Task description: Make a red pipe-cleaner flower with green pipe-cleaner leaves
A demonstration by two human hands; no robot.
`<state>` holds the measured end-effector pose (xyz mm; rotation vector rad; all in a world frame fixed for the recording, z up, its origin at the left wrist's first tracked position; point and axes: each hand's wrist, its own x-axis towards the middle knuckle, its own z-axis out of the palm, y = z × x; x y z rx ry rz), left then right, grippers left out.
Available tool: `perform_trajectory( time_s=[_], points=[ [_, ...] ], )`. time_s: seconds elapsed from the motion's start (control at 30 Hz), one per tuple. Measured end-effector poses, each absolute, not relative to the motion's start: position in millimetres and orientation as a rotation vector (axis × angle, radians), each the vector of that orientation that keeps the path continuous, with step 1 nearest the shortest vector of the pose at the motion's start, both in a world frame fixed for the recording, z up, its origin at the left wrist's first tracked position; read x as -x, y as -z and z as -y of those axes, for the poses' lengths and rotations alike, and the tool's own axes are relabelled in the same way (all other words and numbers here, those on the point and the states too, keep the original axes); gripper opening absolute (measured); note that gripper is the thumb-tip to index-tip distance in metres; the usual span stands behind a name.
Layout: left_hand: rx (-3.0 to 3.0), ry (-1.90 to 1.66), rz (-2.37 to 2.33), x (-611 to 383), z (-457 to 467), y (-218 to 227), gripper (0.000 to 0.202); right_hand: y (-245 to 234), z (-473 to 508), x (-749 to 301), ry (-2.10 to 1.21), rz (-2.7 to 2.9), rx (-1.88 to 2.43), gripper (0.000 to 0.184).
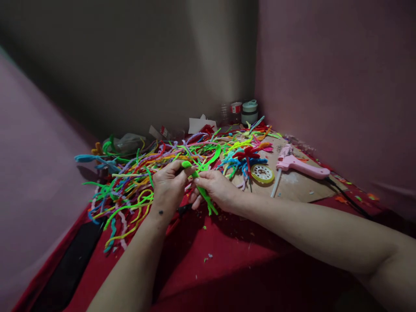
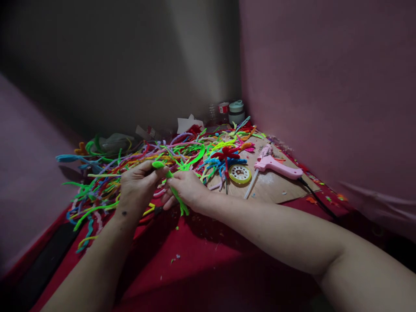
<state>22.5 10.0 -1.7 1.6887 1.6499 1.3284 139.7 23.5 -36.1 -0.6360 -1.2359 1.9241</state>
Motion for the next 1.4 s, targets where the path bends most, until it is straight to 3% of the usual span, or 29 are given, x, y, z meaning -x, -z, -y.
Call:
perform_trajectory(
  time_s=[0.43,0.7,1.03,1.17,1.4],
  points=[
    [-1.856,-1.444,-1.733,-11,-15,4,0.016,44,-20,-135,-1.942,1.267,0.659,0.016],
    [-1.4,-0.923,-1.284,-5,-20,3,0.021,40,-24,-137,-1.873,1.175,0.676,0.016],
    [-1.184,-1.281,-1.333,-5,-29,-5,0.022,50,-6,-133,-2.044,1.467,0.586,0.016],
    [-1.42,-1.1,-1.432,-16,-46,-17,0.022,52,2,-134,-1.778,1.869,0.603,0.025],
    [-1.609,-0.871,-1.507,-64,-88,-6,0.025,54,3,-134,-1.259,2.086,0.584,0.016]
  ],
)
